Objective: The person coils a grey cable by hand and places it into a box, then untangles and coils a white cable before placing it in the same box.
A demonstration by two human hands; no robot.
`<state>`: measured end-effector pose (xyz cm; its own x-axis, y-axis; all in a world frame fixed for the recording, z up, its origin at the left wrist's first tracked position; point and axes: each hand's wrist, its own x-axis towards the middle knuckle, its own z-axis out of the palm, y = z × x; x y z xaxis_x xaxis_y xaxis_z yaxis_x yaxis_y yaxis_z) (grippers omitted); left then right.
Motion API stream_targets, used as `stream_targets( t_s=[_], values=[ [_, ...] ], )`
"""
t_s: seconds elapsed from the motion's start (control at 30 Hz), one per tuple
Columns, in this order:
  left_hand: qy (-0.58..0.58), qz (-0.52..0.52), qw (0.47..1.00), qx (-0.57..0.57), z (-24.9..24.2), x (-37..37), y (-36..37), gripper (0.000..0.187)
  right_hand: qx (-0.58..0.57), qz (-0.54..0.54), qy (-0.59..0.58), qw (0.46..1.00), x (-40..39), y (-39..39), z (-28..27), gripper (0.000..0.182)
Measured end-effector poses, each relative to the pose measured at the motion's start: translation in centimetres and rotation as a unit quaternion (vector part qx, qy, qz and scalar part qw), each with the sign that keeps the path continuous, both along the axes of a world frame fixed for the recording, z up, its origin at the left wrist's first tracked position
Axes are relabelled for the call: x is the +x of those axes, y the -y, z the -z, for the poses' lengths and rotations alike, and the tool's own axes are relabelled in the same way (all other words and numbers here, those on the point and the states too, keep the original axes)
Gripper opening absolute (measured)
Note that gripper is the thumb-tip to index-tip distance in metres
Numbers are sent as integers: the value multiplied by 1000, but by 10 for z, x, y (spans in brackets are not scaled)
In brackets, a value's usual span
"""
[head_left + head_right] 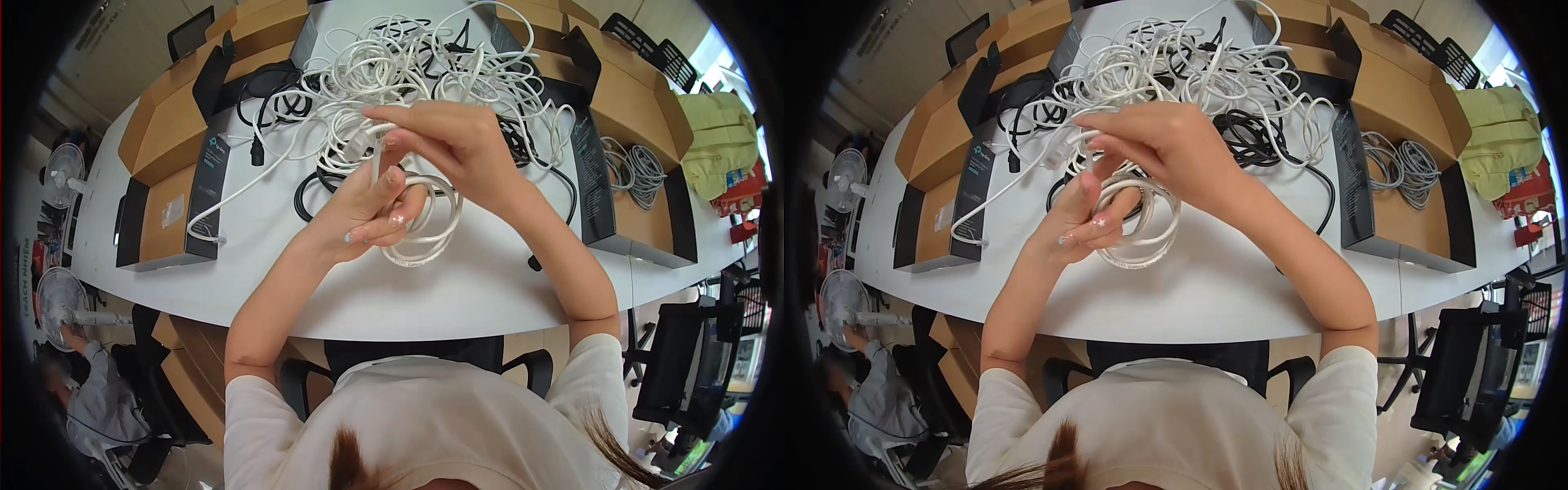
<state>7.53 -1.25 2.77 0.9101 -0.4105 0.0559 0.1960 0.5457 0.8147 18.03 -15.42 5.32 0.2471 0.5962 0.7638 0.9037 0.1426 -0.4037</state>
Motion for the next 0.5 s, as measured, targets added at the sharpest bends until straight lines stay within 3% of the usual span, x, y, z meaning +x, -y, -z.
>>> stream_targets(
  t_s=[0.1, 0.2, 0.33, 0.4, 0.5],
  values=[
    [-5, -58, 996, 71, -7, -5, 7, 50, 4, 101, 250, 963, -1, -1, 4, 44],
    [2, -68, 994, 82, -1, -4, 3, 58, -54, 116, 315, 940, -6, 2, 4, 61],
    [11, -136, 986, 98, 1, -4, 2, 65, -41, 84, 302, 949, -12, -6, 10, 60],
    [-10, -123, 991, 49, 4, -2, -1, 67, -2, 43, 271, 962, -4, -11, 16, 59],
    [29, -179, 980, 86, -3, -4, 0, 69, 2, 38, 214, 976, 1, -8, 13, 49]
  ],
)
